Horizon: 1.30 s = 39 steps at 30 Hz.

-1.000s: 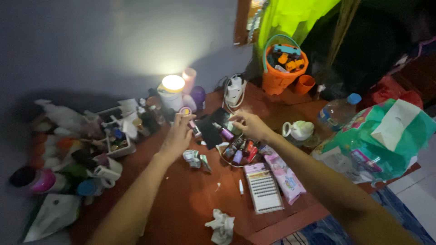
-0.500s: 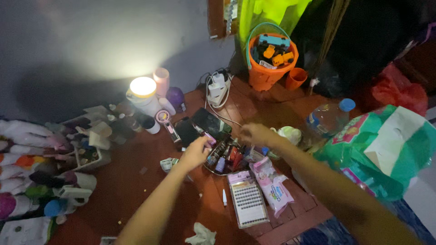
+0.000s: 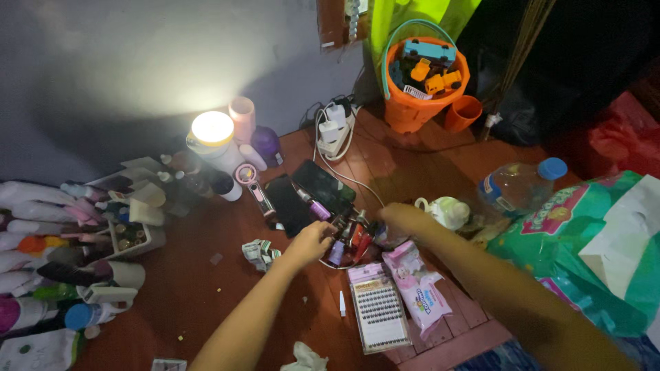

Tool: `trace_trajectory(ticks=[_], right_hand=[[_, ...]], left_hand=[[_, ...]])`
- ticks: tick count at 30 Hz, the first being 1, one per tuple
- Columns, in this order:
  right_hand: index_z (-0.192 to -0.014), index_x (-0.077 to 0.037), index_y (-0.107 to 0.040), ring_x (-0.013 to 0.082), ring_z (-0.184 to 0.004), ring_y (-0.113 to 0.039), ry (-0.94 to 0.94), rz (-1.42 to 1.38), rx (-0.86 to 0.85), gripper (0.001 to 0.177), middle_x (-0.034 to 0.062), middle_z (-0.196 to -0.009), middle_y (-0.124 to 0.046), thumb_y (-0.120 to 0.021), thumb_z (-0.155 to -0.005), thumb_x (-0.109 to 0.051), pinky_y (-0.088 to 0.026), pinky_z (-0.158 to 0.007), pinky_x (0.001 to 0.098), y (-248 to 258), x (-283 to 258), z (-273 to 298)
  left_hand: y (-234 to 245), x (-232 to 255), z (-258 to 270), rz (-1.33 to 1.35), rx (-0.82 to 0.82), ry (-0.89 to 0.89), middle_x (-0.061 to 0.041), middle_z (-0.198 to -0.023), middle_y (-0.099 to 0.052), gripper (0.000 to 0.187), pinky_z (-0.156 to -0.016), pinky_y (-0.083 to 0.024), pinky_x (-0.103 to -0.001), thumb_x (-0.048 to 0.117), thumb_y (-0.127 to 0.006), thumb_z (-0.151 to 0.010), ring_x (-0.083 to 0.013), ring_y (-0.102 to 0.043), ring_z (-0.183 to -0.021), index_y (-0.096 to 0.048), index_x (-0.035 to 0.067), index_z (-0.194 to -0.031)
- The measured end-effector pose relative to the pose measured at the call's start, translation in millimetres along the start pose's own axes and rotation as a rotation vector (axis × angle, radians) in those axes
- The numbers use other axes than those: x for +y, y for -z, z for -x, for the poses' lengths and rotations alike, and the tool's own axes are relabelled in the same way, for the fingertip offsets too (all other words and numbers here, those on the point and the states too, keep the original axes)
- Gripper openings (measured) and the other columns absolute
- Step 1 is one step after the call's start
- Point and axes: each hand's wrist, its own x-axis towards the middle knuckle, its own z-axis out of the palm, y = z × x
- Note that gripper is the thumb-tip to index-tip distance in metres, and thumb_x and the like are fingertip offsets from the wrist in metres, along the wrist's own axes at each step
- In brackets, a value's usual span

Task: The person organizes cosmetic items on a cluttered wooden table. They pick up bottles, tubes, and small containers, place them into a white organizer and a white mug, and repeatedly move items between the table surface and the organizer.

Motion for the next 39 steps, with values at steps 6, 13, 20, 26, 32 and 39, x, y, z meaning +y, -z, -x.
trace_trajectory(ticks=[6,13,20,26,32,39], right_hand=[[-0.105,-0.011,-0.074,0.0335,-0.095,-0.074,-0.158,-0.202,0.065,0.046,0.0164,-0.103,-0.076,-0.085,-0.068,-0.035,-0.059,-0.085,0.0449,41.8,6.5,-12.7],[-0.106,-0.007,-0.075,0.0388,-0.107,-0.070,-0.243,0.069,0.233,0.050,0.0234,-0.113,-0.073,-0.087,-0.071,-0.041,-0.056,-0.095,0.0468,67.3,71.5,-75.6],[-0.147,-0.024,-0.052,0.0512,-0.135,-0.042,-0.305,-0.036,0.312,0.086,0.0204,-0.145,-0.048,-0.085,-0.069,-0.037,-0.044,-0.104,0.0617,43.7,115.8,-112.8],[-0.142,-0.027,-0.055,0.0490,-0.141,-0.031,-0.288,-0.024,0.474,0.067,0.0164,-0.153,-0.034,-0.077,-0.080,-0.038,-0.031,-0.108,0.0688,56.9,70.2,-88.3],[-0.127,-0.026,-0.066,0.0470,-0.134,-0.041,-0.049,-0.070,0.622,0.047,0.0139,-0.152,-0.043,-0.073,-0.081,-0.032,-0.039,-0.106,0.0631,54.3,30.4,-81.2],[-0.130,-0.024,-0.064,0.0422,-0.133,-0.044,-0.059,-0.108,0.255,0.049,0.0117,-0.145,-0.047,-0.074,-0.084,-0.037,-0.039,-0.109,0.0588,33.1,3.0,-86.3]], left_hand=[[3.1,-11.3,5.7,-0.030,-0.011,0.040,-0.016,-0.107,-0.068,0.028,-0.091,-0.054,-0.041,0.012,-0.068,-0.088,-0.0325,-0.068,-0.101,-0.069,0.007,-0.116],[-7.3,-38.4,5.2,-0.008,0.062,-0.070,-0.015,-0.107,-0.068,0.027,-0.094,-0.052,-0.042,0.008,-0.072,-0.082,-0.0330,-0.066,-0.104,-0.071,0.005,-0.109],[-16.8,-65.1,-6.2,-0.037,0.068,0.051,-0.019,-0.109,-0.064,0.031,-0.096,-0.050,-0.044,0.012,-0.074,-0.081,-0.0370,-0.062,-0.106,-0.070,0.006,-0.112],[-42.7,-85.5,-25.0,-0.030,0.039,0.185,-0.022,-0.119,-0.061,0.052,-0.100,-0.048,-0.045,0.015,-0.077,-0.079,-0.0392,-0.059,-0.114,-0.058,0.006,-0.127],[-66.6,-101.2,-24.0,0.006,0.097,0.105,-0.026,-0.123,-0.058,0.061,-0.103,-0.046,-0.046,0.010,-0.075,-0.079,-0.0421,-0.058,-0.118,-0.051,0.001,-0.134],[-95.9,-120.2,-13.7,0.109,0.047,0.090,-0.026,-0.138,-0.053,0.079,-0.109,-0.045,-0.043,0.014,-0.069,-0.081,-0.0385,-0.057,-0.125,-0.036,0.003,-0.153]])
